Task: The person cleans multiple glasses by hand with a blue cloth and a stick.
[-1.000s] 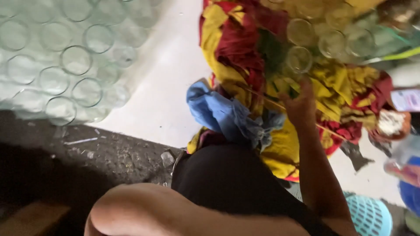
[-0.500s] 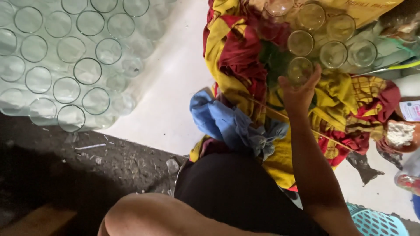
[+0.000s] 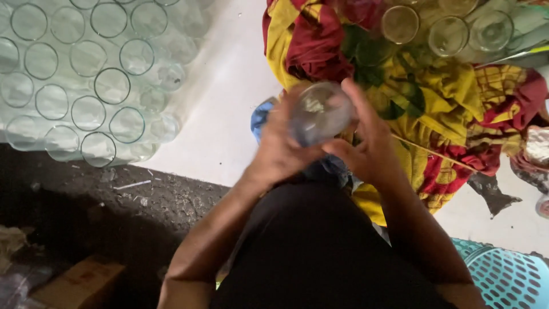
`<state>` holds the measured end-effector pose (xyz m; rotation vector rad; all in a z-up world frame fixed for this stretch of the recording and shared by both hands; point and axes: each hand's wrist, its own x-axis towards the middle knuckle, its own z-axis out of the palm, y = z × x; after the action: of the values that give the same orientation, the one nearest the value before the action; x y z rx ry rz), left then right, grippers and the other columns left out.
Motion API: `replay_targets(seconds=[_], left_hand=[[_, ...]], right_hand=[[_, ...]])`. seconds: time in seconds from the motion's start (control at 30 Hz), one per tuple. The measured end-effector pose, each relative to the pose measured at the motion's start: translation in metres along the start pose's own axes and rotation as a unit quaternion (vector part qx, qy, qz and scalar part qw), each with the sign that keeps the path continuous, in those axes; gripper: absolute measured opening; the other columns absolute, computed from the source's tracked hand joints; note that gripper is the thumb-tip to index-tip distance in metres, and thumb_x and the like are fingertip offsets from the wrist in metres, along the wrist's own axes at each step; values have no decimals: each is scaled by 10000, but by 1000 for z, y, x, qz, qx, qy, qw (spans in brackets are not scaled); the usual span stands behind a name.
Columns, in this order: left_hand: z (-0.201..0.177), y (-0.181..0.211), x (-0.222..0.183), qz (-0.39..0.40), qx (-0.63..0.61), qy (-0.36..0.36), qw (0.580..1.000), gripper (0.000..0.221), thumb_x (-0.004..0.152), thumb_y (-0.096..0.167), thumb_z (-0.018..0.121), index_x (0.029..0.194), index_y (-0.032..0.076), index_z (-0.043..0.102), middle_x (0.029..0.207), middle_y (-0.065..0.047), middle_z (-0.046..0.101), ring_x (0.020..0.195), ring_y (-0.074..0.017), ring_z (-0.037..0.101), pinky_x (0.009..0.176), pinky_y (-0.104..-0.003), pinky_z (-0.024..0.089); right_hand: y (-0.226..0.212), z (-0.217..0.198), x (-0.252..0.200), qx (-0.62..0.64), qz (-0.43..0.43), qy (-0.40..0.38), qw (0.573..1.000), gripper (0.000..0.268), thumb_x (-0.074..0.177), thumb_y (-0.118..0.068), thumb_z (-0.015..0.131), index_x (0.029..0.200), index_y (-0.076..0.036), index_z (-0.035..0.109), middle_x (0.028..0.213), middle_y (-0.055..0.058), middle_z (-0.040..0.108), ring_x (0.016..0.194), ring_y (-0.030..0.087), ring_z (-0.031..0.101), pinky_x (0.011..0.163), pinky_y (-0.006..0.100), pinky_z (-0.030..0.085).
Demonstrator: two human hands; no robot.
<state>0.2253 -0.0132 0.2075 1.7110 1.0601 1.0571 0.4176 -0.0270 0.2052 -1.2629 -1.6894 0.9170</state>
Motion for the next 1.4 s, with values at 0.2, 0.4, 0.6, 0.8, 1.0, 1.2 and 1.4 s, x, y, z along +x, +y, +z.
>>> replay_targets(seconds=[0.2, 0.4, 0.6, 0.8, 1.0, 1.2, 1.4], left_hand=[[-21, -66, -32, -96, -67, 134, 984, 1144, 560, 115, 983, 1514, 10, 360, 1295, -262, 638, 1222, -443, 641, 1108, -526, 495], [-27, -84, -52, -74, 19, 119, 990, 921, 584, 259, 967, 1385, 92, 545, 1185, -152, 676, 1101, -367, 694, 1005, -462, 552], [12, -78, -36, 73, 138, 33, 987, 702, 673, 313, 833, 1218, -58, 591, 1076, -297, 660, 1019, -517, 641, 1003, -581, 478], [25, -77, -41, 161, 265, 17, 950, 726, 704, 335, 732, 1292, -59, 572, 1122, -265, 684, 1035, -460, 683, 963, -567, 477], [35, -93, -51, 84, 236, -22, 968, 844, 581, 373, 802, 1303, 12, 558, 1180, -249, 669, 1065, -459, 670, 947, -550, 479], [19, -36, -25, 171, 154, 48, 972, 601, 761, 375, 744, 1292, 124, 616, 1343, -105, 617, 1300, -366, 548, 1115, -456, 326], [17, -19, -31, 84, 4, -87, 993, 1186, 740, 667, 715, 1629, 108, 164, 1739, -143, 11, 1603, -410, -64, 1288, -620, -75]], right_hand=[[115, 17, -51, -193, 82, -163, 964, 998, 715, -412, 887, 1541, -59, 452, 1317, 250, 623, 1171, 474, 626, 966, 570, 531], [167, -1, -80, -30, 83, -79, 993, 223, 813, -206, 827, 947, -71, 711, 776, 104, 681, 744, 252, 630, 611, 426, 508], [43, 32, -22, -75, 4, -64, 995, 638, 822, -80, 771, 1375, -221, 486, 1297, 94, 481, 1110, 379, 538, 845, 518, 519], [47, 45, 6, -114, 111, -15, 987, 412, 1025, -386, 611, 1182, -6, 632, 887, 282, 678, 844, 507, 672, 718, 572, 516], [83, 53, 14, -235, 103, -69, 964, 509, 923, -498, 691, 1281, -140, 634, 1135, 160, 685, 1083, 399, 674, 827, 533, 551], [142, 39, 26, 261, 506, 134, 811, 835, 920, -511, 679, 1490, 63, 472, 1512, 317, 472, 1439, 420, 412, 1165, 508, 370], [84, 51, -5, 525, 423, 112, 730, 740, 863, -623, 680, 1299, -26, 664, 1267, 218, 679, 1125, 365, 670, 965, 493, 560]])
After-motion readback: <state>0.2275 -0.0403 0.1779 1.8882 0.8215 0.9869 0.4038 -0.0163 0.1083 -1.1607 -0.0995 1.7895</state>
